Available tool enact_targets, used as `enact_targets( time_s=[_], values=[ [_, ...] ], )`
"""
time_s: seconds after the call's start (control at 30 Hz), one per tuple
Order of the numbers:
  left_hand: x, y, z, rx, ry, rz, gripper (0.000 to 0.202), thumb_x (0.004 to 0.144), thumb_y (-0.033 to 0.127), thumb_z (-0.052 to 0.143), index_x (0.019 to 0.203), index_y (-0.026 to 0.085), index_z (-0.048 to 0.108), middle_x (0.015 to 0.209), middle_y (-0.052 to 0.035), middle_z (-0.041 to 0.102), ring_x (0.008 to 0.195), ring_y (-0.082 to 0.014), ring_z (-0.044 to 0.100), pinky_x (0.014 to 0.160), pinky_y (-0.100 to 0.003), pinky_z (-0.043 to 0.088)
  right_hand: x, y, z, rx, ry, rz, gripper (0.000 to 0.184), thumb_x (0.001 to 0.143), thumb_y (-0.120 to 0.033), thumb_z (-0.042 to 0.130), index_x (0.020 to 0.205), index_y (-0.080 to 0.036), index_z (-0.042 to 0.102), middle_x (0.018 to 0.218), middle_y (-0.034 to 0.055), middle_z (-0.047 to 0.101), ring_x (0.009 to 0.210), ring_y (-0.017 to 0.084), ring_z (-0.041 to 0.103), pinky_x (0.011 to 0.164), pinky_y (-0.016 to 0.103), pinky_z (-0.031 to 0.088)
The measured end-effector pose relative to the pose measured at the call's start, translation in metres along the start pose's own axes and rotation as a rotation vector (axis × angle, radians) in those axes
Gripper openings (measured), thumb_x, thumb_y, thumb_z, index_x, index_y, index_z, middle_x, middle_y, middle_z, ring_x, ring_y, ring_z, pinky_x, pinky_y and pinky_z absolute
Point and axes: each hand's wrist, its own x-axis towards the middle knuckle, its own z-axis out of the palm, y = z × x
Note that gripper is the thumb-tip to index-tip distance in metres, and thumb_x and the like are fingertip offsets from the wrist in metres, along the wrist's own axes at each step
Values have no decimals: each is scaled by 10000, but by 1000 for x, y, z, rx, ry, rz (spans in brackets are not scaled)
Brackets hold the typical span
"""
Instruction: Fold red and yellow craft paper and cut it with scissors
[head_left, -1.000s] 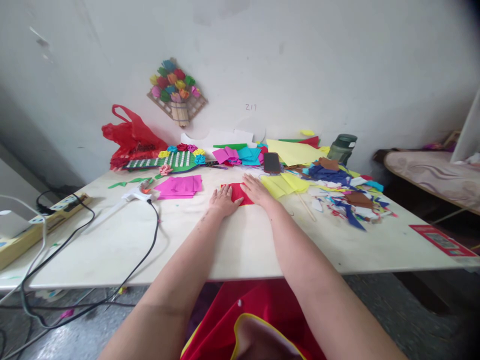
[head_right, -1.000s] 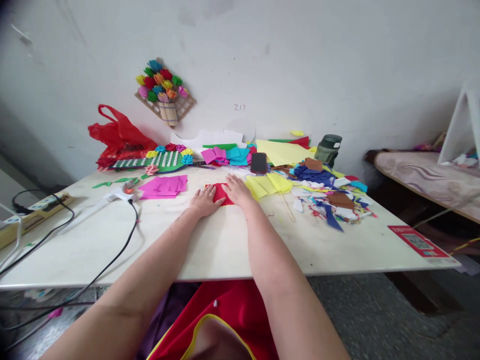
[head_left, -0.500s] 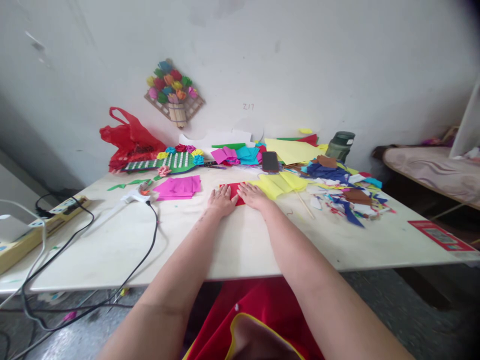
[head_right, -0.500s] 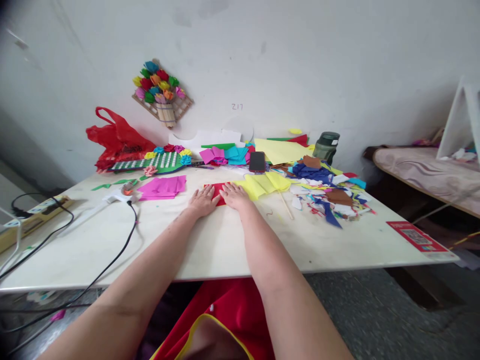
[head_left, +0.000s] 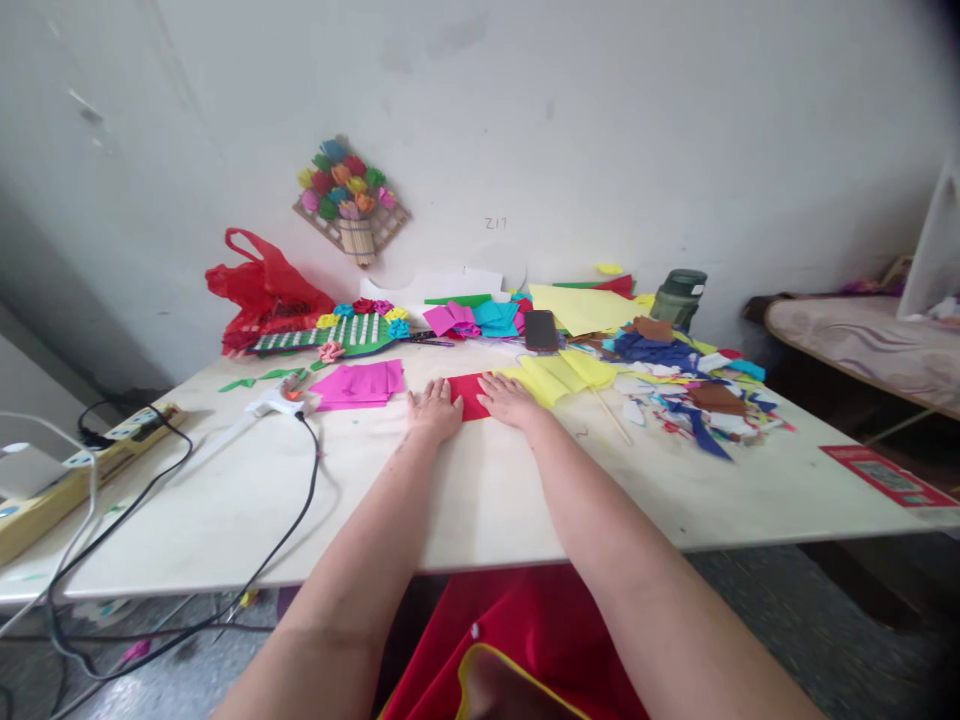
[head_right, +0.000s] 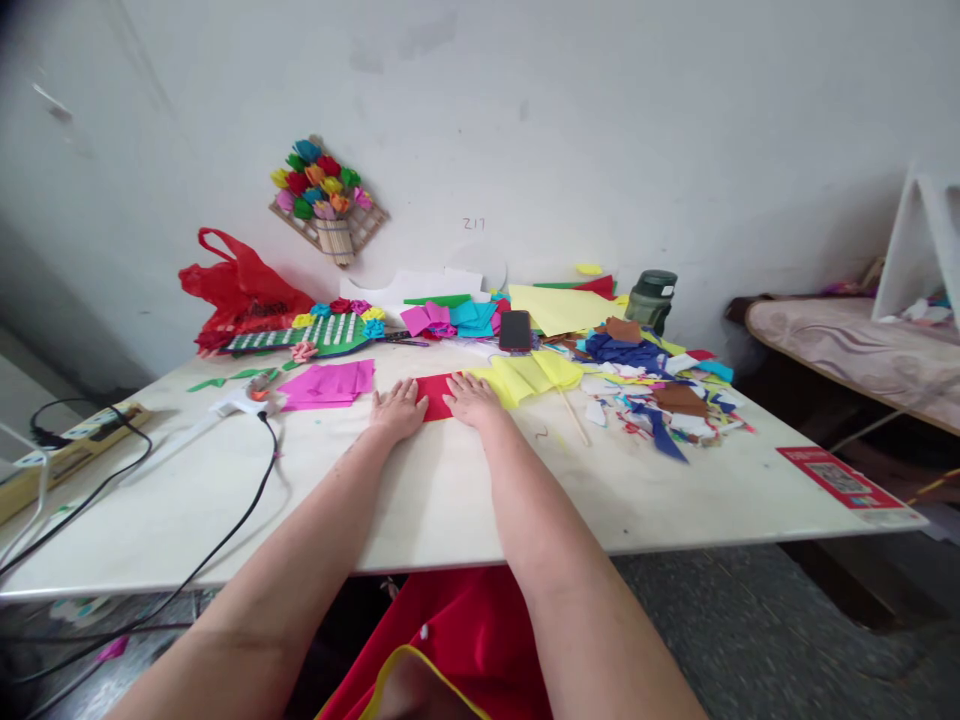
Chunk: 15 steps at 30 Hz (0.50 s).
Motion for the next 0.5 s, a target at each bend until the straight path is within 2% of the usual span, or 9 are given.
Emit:
enact_targets(
  time_s=[0.17, 0.5],
  values=[
    [4, -3, 4, -10, 24, -40, 639, 833, 465, 140, 1416, 213, 218, 1482, 18, 144, 1365, -206, 79, 1075, -525, 49, 1, -1, 0, 10, -1, 8, 608, 888, -460, 122, 1442, -209, 116, 1503, -39, 35, 1374, 155, 20, 1093, 380, 47],
    [1, -1, -1, -16, 21, -41, 642, 826, 462, 152, 1411, 211, 229, 1481, 14, 152, 1363, -212, 93, 1068, -544, 68, 1, -1, 0, -5, -7, -2, 607, 890, -453, 126, 1442, -203, 115, 1504, -42, 42, 1374, 163, 15, 1092, 378, 45]
  ],
)
